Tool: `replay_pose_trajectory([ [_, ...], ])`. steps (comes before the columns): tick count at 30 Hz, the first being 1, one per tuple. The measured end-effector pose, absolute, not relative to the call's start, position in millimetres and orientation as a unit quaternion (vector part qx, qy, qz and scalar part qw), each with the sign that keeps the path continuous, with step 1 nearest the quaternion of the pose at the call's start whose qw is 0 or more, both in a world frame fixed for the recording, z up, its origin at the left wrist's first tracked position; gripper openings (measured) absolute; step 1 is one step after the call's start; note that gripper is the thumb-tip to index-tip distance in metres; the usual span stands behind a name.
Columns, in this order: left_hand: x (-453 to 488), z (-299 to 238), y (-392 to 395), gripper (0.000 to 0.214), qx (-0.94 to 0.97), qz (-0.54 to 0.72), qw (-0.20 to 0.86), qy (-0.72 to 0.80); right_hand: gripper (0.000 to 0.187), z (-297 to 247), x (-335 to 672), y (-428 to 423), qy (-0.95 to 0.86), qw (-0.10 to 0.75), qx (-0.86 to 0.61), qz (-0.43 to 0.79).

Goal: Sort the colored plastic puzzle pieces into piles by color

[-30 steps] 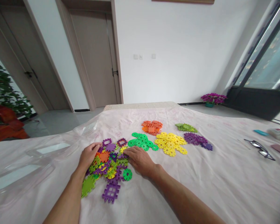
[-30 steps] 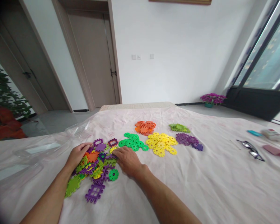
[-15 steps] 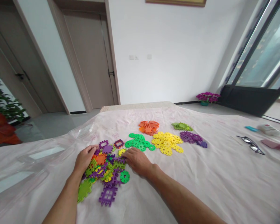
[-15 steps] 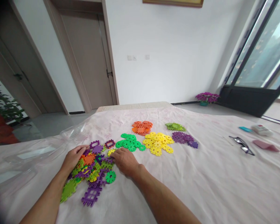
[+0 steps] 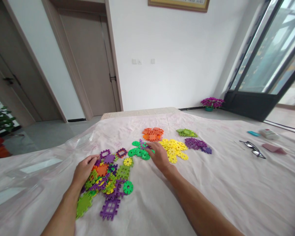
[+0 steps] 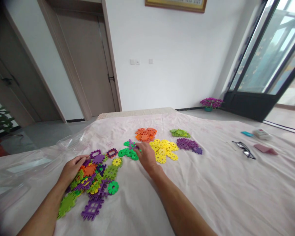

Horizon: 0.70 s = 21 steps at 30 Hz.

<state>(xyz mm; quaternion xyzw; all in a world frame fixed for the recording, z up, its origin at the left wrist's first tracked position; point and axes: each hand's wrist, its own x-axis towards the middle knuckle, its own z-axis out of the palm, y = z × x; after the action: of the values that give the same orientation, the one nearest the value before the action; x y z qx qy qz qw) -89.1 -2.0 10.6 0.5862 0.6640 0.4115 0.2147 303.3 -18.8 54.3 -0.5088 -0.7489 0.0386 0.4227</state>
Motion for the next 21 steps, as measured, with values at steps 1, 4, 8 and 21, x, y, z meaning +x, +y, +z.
replay_pose_trajectory([
  [1, -89.4, 10.2, -1.6, 0.041, 0.585, 0.412, 0.214, 0.665, 0.024, 55.9, 318.7, -12.0, -0.715, 0.442, -0.541, 0.035],
  [4, -90.0, 9.8, -1.0, 0.041, 0.585, 0.413, 0.211, 0.665, 0.03, 58.7, 369.0, 2.7, -0.61, 0.473, -0.636, 0.011],
  [8, -90.0, 10.2, -1.4, 0.039, 0.586, 0.41, 0.211, 0.666, 0.034, 56.9, 431.3, 4.7, -0.495, 0.471, -0.728, -0.054],
  [21, -90.2, 7.9, 0.2, 0.041, 0.584, 0.413, 0.216, 0.665, 0.035, 52.9, 457.1, -0.1, -0.425, 0.485, -0.737, -0.201],
])
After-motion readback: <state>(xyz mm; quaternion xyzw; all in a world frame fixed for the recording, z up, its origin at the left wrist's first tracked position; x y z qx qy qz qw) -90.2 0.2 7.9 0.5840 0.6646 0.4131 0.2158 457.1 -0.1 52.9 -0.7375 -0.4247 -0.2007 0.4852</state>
